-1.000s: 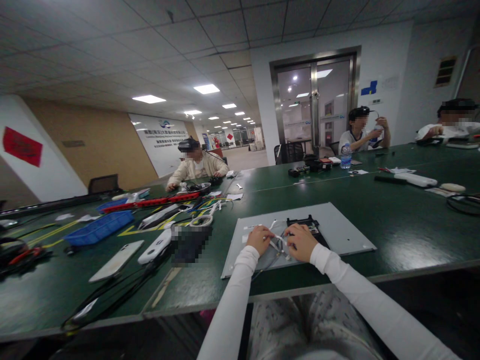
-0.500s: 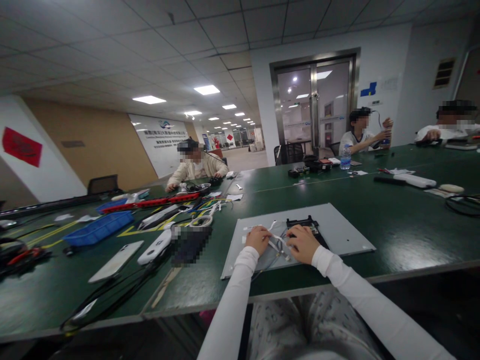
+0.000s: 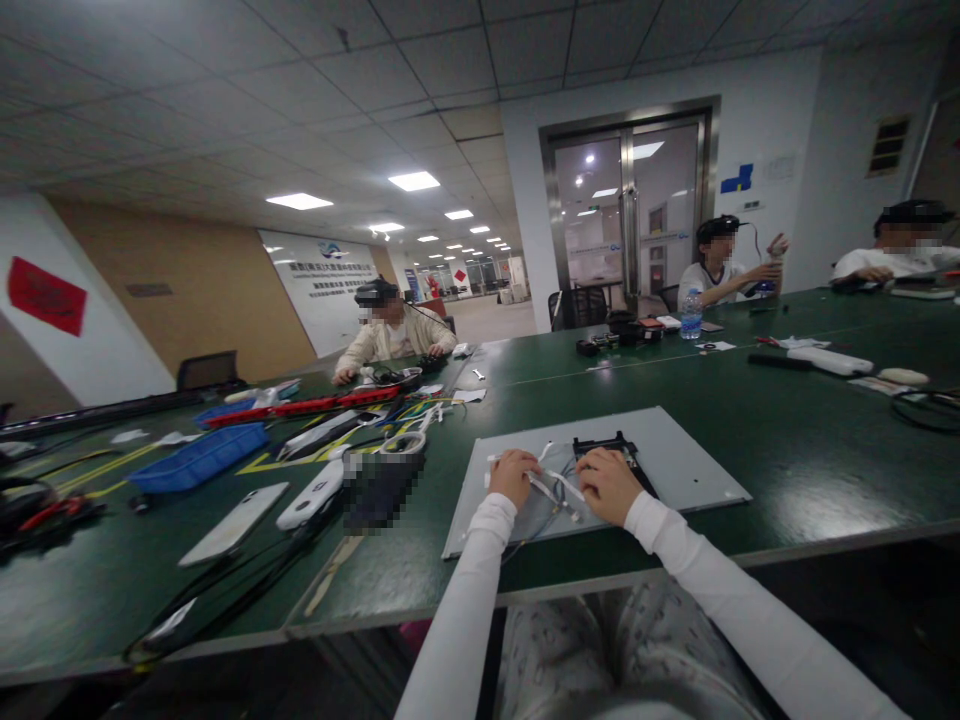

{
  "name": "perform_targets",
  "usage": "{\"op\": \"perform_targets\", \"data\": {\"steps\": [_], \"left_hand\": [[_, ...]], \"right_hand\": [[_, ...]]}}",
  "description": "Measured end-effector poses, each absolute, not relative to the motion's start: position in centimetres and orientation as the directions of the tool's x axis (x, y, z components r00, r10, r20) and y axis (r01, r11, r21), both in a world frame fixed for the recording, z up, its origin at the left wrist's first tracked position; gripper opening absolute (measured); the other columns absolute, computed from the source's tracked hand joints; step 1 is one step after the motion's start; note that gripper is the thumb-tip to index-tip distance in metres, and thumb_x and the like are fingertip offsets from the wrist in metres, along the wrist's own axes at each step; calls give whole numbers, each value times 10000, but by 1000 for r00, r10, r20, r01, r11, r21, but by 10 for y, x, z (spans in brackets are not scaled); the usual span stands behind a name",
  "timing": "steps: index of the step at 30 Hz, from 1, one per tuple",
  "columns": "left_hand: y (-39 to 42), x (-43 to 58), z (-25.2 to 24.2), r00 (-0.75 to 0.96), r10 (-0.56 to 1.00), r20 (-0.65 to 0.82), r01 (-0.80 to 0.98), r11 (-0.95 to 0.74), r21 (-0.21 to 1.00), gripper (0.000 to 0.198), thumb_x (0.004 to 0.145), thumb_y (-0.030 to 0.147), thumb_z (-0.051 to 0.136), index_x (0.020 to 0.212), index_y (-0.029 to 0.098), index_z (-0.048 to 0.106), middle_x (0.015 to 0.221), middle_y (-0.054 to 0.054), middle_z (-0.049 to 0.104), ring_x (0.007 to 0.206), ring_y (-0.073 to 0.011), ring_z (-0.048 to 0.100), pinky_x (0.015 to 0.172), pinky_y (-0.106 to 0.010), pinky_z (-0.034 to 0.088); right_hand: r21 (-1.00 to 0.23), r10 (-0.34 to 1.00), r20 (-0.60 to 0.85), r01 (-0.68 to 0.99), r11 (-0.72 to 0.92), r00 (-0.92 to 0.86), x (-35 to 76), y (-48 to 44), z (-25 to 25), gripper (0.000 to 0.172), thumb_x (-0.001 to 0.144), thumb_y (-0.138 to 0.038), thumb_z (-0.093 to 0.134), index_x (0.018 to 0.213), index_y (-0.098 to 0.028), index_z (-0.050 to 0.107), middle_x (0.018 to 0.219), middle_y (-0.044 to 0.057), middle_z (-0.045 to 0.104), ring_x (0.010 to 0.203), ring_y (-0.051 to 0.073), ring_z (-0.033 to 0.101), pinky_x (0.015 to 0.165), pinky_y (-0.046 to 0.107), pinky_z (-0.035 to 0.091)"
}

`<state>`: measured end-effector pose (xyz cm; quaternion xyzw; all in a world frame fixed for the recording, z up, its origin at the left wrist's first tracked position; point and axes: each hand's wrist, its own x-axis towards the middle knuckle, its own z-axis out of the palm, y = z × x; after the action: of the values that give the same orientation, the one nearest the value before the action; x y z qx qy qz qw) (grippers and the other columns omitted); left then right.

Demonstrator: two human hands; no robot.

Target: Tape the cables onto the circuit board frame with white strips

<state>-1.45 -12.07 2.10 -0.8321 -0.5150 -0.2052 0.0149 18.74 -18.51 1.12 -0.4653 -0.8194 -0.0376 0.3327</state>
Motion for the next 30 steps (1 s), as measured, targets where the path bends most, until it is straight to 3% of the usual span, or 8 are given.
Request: {"op": "perform_targets", "data": {"steps": [5, 30], "left_hand": [[-121, -14, 19, 441, 822, 360, 828, -527, 192, 359, 610, -14, 404, 687, 230, 656, 948, 3, 583, 992, -178, 428, 873, -339, 303], [-120, -14, 19, 396, 831, 390, 848, -494, 193, 211, 632, 22, 433, 610, 177, 575, 864, -14, 584, 942, -168, 450, 846, -317, 311]], "right_hand": [[-253, 736, 581, 782, 569, -348, 187, -183, 10, 104, 678, -142, 488, 643, -174, 580, 913, 24, 565, 930, 182, 382, 786, 332, 246], [-241, 751, 564, 802, 547, -343, 187, -183, 9, 94, 675, -153, 495, 658, -180, 583, 899, 20, 566, 898, 170, 394, 776, 322, 252]]}}
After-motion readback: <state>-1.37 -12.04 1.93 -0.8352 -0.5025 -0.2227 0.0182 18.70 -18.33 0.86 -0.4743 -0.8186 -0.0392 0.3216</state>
